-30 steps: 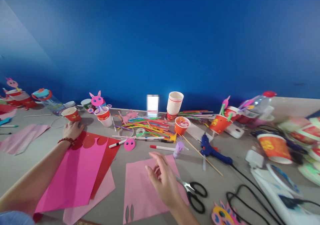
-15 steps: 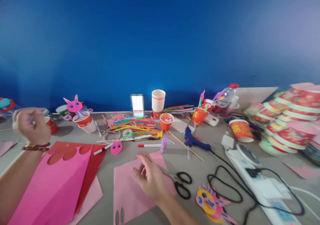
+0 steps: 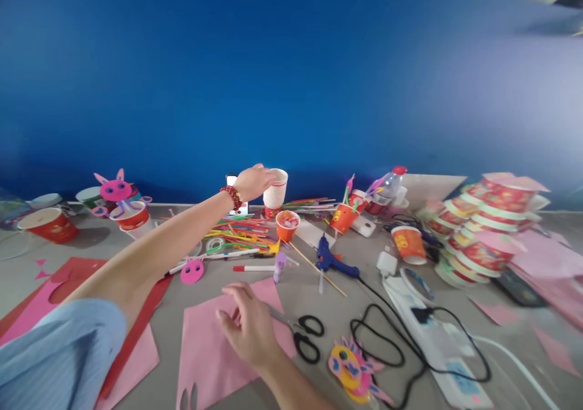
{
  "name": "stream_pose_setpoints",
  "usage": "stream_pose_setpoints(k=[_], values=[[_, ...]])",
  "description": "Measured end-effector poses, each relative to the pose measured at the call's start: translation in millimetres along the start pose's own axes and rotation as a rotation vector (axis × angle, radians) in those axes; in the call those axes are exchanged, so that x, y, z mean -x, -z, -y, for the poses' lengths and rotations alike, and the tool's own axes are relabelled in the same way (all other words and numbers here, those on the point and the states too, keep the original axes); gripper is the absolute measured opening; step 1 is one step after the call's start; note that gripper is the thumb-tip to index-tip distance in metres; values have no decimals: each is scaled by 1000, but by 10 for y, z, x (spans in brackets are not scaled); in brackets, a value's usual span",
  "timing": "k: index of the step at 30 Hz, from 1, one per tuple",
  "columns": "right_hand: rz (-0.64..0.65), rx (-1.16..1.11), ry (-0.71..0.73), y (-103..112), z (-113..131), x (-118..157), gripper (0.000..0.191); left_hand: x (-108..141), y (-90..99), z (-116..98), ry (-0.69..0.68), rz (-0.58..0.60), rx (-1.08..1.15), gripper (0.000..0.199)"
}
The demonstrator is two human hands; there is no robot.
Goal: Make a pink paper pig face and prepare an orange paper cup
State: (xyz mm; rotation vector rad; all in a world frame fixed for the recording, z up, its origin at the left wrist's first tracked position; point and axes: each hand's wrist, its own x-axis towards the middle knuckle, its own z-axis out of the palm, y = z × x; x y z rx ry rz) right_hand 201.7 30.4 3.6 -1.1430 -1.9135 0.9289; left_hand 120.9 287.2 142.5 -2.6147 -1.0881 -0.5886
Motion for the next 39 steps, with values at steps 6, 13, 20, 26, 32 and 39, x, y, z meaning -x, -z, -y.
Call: stream_pose_setpoints(k=[6,13,20,26,32,39], values=[[16,-2,17,25,60,-5,29,-196,18,43,-74,172,-63,16],[7,-9,26,9,33,-4,27,-272,69,9,-70,236,-125,20],[25,16,13,-15,5,5,27,-264,129,-2,-4,158,-136,21],[33,13,8,-18,5,10,26,-171,323,-23,54,-35,-126,27],[-65,-85,-19,6,43,5,27,222,953,-19,-52,-668,32,14],[-259,-643,-54,67,50,15,52,1664,882,-478,164,-404,622,12]])
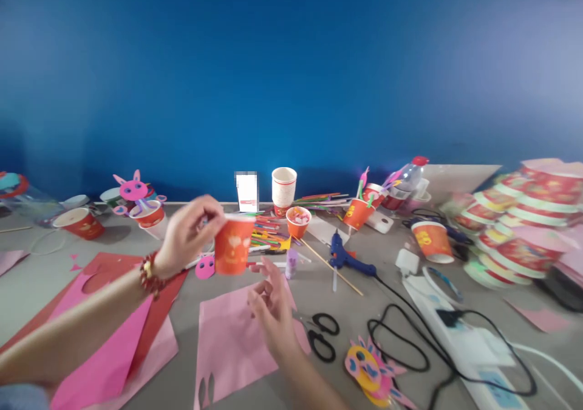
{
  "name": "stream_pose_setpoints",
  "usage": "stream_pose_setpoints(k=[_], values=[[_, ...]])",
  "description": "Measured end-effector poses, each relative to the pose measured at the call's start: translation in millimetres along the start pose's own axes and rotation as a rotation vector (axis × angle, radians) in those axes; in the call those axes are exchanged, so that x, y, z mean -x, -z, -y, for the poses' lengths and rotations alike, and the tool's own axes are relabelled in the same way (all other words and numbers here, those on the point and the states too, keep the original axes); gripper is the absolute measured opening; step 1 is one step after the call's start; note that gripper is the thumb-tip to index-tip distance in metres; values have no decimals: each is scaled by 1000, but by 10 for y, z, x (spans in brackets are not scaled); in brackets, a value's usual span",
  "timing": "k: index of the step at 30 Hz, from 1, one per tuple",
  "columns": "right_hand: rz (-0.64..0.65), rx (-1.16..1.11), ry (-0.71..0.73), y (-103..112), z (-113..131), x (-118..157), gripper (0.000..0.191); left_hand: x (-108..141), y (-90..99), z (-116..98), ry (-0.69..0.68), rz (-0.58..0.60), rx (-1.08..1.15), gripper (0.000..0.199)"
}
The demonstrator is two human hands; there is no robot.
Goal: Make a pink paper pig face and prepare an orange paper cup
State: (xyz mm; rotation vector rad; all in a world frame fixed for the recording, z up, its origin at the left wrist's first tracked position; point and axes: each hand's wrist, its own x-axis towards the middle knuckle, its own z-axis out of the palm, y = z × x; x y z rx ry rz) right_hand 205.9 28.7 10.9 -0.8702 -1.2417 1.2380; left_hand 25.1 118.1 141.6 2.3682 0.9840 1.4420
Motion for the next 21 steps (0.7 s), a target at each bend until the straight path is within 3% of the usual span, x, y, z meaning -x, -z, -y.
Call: stream_pose_setpoints(k=[4,6,7,10,13,18,21], values=[[119,-63,-72,-69,-49,26,60,794,-196,70,290,90,242,14],[140,-2,-81,-110,-67,43,60,1029,-270,86,399,44,360,10],[141,31,-78,-123,-68,49,58,1110,-296,86,466,19,443,21],[156,185,-59,-121,-29,49,53,1268,-348,72,696,131,728,44],[211,436,-32,-87,34,31,43,1378,-396,76,838,227,843,48],[184,529,4,-60,97,17,27,1530,-503,105,974,46,913,49],[160,603,59,-8,216,15,20,1581,-549,91,1024,28,982,50]])
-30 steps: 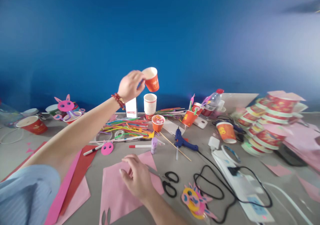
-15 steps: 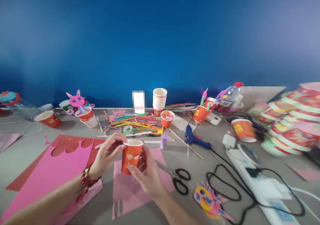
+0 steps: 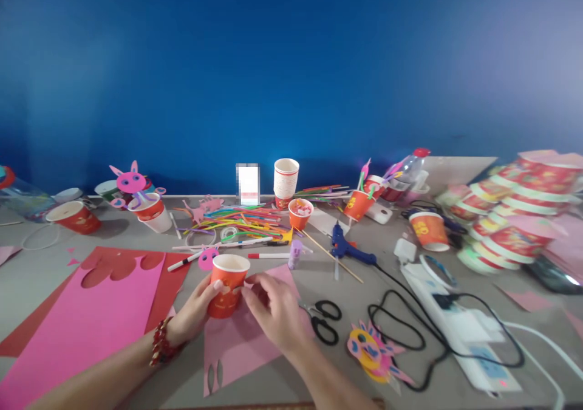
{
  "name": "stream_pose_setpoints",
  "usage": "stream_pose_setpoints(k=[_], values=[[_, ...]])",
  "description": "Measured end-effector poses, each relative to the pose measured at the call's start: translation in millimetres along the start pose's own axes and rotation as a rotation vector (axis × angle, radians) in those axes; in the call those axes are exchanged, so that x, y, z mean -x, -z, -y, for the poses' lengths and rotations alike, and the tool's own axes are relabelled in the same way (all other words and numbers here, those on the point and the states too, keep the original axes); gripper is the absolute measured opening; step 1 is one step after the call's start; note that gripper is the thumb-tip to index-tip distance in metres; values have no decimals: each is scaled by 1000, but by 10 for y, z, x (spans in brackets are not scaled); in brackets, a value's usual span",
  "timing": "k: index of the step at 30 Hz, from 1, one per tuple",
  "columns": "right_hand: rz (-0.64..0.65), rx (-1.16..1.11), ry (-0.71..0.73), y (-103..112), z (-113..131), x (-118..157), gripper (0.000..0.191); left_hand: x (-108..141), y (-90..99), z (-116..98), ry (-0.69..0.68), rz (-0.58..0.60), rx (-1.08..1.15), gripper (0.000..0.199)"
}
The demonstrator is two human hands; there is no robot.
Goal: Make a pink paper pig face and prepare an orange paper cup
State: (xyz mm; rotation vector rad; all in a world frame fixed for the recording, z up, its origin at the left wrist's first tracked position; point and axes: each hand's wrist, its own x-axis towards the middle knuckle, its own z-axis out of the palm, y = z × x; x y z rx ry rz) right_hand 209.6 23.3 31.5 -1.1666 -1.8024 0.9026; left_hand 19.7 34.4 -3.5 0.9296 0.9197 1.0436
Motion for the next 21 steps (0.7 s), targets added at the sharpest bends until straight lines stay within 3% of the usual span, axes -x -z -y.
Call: stream_pose_setpoints(k=[4,7,10,12,15,21], values=[[-118,260,187,441,130,80,15,31,-26,14,42,93,47,51],[-256,484,121,860,96,257,16,39,-34,10,55,107,71,51],[-143,730,41,1102,-113,512,16,27,-46,6,66,113,111,51],[-30,846,57,1122,-295,668,18,13,-57,0,75,124,139,48],[55,934,136,1036,-506,796,38,-3,-68,-14,79,149,167,44],[114,867,38,983,-586,769,43,5,-63,-45,135,244,246,53]])
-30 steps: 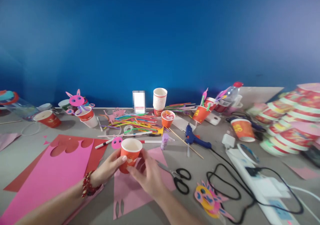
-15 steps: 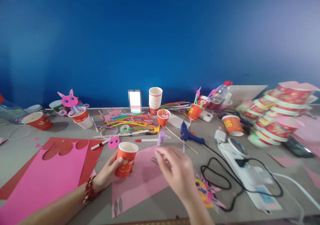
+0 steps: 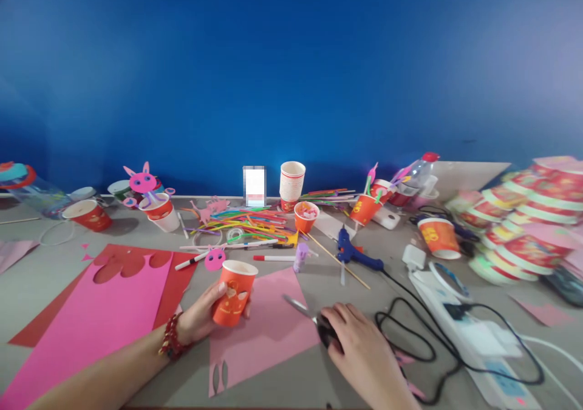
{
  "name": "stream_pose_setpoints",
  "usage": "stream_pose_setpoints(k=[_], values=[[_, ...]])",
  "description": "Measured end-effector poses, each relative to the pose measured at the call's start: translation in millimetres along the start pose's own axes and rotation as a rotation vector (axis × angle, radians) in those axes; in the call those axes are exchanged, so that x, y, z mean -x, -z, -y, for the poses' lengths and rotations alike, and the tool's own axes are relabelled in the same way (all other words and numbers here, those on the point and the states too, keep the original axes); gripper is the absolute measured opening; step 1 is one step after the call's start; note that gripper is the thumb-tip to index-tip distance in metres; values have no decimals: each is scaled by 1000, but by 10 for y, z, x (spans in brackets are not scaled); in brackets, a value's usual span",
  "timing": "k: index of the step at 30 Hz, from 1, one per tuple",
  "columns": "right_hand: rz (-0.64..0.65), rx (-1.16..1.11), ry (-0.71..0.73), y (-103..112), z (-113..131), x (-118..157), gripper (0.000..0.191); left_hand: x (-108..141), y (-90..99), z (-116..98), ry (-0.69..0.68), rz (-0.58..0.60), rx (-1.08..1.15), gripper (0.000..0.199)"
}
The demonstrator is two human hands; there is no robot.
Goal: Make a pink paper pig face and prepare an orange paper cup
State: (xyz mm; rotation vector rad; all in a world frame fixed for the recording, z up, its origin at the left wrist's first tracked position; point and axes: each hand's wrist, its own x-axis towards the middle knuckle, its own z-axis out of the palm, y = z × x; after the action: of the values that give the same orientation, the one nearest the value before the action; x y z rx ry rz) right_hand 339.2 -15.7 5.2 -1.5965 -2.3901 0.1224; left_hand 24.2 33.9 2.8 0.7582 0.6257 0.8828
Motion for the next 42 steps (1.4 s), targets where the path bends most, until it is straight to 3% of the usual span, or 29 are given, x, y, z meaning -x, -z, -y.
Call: stream_pose_setpoints(k=[3,7,9,13,16,19,22,24,27,30,32,35,40,42], values=[[18,-216,-95,51,-58,44,40,15,-17,-57,-38,75,-9,54],[53,-721,-233,123,0,92,38,40,-40,-153,-104,214,-26,63],[61,-958,-255,136,158,38,38,52,-30,-160,-85,306,-5,73],[238,-1232,-244,62,613,-240,35,63,20,-88,-3,457,66,81],[373,-1549,-232,-26,884,-455,34,59,30,-82,-46,428,164,78],[387,-1771,-172,-86,1030,-562,44,46,10,-161,-151,323,270,72],[243,-1705,-102,-126,1107,-581,55,35,3,-236,-191,220,345,67],[83,-1524,-142,-148,1142,-579,47,33,11,-244,-172,197,350,67],[-135,-1232,-241,-169,1153,-576,30,36,21,-218,-139,234,328,69],[-246,-1011,-193,-185,1105,-561,27,39,28,-192,-122,295,348,70],[-280,-955,-165,-198,1072,-554,25,37,44,-172,-118,338,354,75],[-274,-1050,-192,-212,1081,-586,23,30,82,-117,-107,371,333,76],[-74,-1206,-149,-192,1180,-698,41,36,92,-50,-46,457,341,77],[-106,-1170,-162,-167,1171,-710,41,39,74,-66,-44,459,354,77]])
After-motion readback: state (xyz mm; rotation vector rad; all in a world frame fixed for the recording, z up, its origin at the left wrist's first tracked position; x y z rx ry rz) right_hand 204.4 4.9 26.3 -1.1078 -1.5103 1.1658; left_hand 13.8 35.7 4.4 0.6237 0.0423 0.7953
